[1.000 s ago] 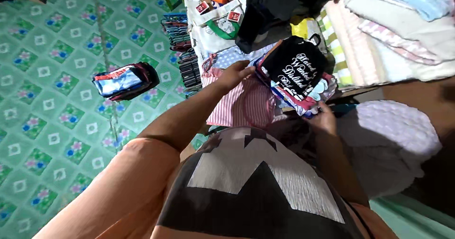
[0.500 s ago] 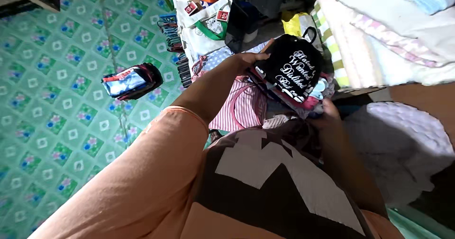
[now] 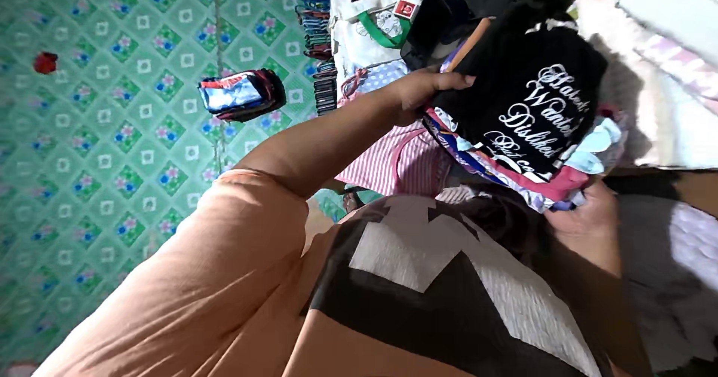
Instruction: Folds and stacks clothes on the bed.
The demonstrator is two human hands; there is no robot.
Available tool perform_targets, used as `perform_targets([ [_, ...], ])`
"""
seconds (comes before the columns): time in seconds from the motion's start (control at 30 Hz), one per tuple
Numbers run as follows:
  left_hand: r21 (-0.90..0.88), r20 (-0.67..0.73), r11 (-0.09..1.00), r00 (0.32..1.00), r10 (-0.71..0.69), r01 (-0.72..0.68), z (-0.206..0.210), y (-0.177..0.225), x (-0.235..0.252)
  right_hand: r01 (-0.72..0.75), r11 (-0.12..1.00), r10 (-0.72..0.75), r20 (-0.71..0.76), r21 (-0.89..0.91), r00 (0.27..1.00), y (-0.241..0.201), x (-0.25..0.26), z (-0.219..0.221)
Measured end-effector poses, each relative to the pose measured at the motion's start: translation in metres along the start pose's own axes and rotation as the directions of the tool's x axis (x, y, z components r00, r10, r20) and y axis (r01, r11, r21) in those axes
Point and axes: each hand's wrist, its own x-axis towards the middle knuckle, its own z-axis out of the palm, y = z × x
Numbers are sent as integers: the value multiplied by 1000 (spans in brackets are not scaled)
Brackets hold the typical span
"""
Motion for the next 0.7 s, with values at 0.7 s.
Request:
perform_targets([
  [0.7, 69, -215, 994, 974, -66, 83, -182, -148, -143, -35, 849, 13, -46, -528, 999, 165, -15, 71],
])
